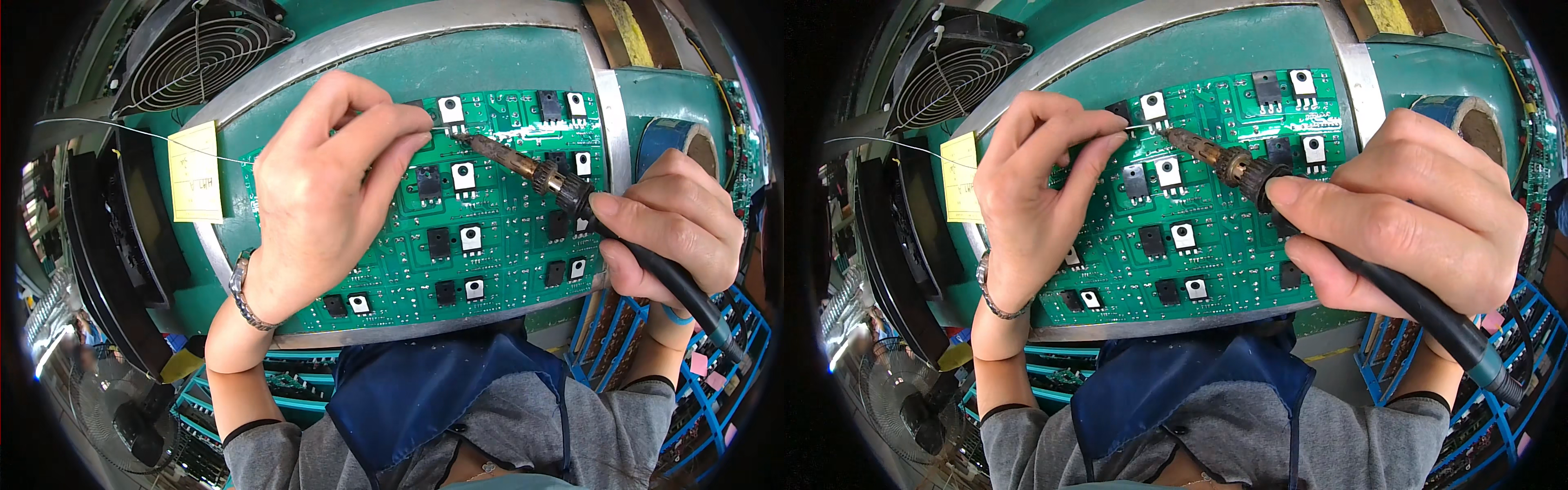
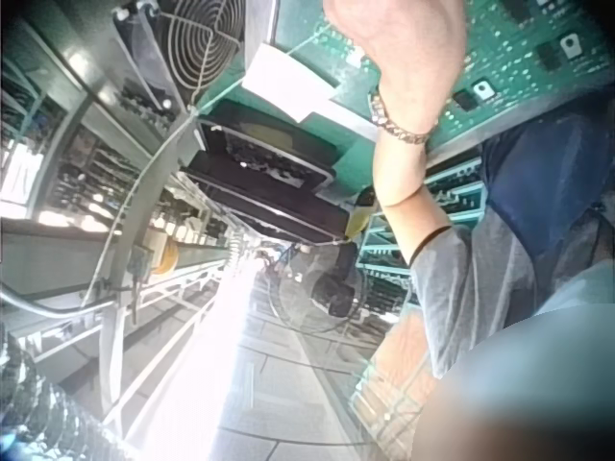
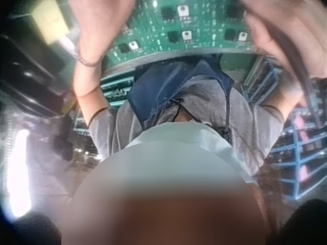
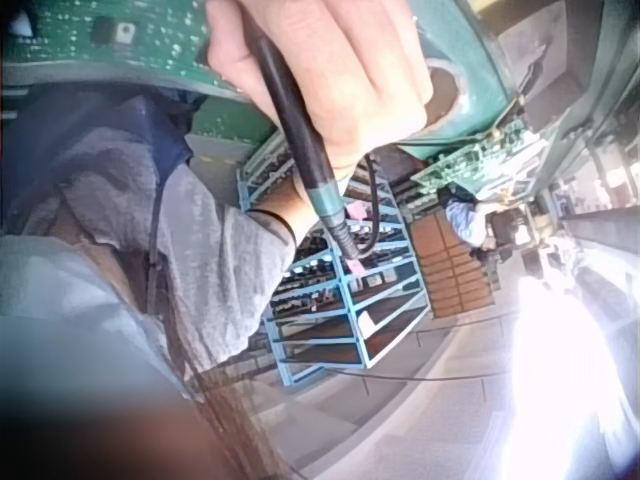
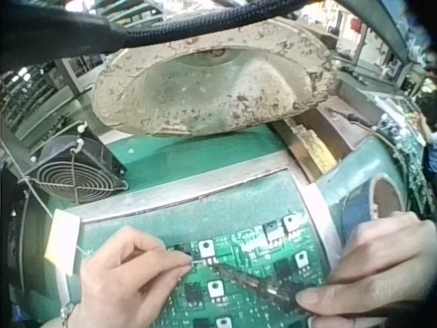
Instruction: The person solders electronic components onto a printed circuit board using a soldering iron and solder wire.
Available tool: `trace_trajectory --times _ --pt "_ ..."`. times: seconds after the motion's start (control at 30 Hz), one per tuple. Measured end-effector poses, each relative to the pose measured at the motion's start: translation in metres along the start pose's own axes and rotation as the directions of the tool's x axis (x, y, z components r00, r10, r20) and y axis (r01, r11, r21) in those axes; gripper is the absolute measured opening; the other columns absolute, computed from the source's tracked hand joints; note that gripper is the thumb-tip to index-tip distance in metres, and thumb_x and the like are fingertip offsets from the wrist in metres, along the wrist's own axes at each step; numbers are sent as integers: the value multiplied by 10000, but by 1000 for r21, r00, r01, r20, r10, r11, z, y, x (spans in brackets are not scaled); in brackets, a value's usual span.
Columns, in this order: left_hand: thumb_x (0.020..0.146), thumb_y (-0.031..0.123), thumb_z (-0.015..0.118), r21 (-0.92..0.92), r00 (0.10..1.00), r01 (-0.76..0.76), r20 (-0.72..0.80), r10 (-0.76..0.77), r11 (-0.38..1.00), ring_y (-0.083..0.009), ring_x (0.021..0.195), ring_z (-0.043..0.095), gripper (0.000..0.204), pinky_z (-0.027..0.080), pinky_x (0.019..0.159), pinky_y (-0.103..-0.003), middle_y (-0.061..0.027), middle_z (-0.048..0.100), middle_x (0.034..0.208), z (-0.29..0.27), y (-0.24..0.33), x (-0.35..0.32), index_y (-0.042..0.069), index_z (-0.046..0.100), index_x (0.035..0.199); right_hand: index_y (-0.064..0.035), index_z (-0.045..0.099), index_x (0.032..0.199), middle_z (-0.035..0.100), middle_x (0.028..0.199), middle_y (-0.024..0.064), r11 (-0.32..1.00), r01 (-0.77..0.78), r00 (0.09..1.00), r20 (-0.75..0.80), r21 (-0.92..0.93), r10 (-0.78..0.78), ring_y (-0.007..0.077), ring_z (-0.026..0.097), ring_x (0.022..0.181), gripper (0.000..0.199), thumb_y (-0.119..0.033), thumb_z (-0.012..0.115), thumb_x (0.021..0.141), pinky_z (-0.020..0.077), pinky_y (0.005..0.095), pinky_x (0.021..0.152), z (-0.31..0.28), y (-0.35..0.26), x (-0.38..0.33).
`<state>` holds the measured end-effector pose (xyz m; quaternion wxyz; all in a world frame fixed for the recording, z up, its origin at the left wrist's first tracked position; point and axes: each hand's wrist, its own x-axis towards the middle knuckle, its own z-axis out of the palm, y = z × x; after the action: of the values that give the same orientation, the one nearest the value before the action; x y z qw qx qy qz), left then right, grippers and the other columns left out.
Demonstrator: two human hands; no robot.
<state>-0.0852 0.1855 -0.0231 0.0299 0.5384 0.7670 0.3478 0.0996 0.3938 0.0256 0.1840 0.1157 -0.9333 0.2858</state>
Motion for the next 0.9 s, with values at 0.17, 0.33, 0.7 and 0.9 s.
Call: trace_trajectory --times 0.17,0.33,0.7,0.9 --pt "804 -18 741 -80 997 73 7 -72 994 -42 657 473 136 340 527 -185 0 616 917 -1 -1 3 56 730 917 13 730 877 612 681 73 1000 4 1000 0 -6 -4 195 558 565 286 -228 818 750 410 286 491 -1 0 -2" --pt "819 -12 740 -103 997 78 -16 -80 992 -25 659 456 108 323 524 -168 -1 621 941 -6 -7 -1 33 710 913 17 727 877 610 680 73 1000 19 1000 -20 19 -18 194 554 561 282 -218 816 750 408 286 489 7 0 0" --pt "762 -2 780 -327 945 300 230 -233 896 -103 663 535 146 424 551 -245 -24 608 814 -60 36 -44 69 757 888 50 699 993 667 808 111 993 -115 980 -164 7 115 200 598 638 320 -159 804 774 459 296 541 -8 -30 -47" --pt "779 14 787 -402 796 504 559 -231 764 -103 619 569 201 462 525 -242 -10 594 835 -64 70 -130 89 763 964 71 651 1054 644 876 119 914 -305 794 -459 266 399 201 585 773 280 -101 706 840 461 304 709 39 -48 -80"
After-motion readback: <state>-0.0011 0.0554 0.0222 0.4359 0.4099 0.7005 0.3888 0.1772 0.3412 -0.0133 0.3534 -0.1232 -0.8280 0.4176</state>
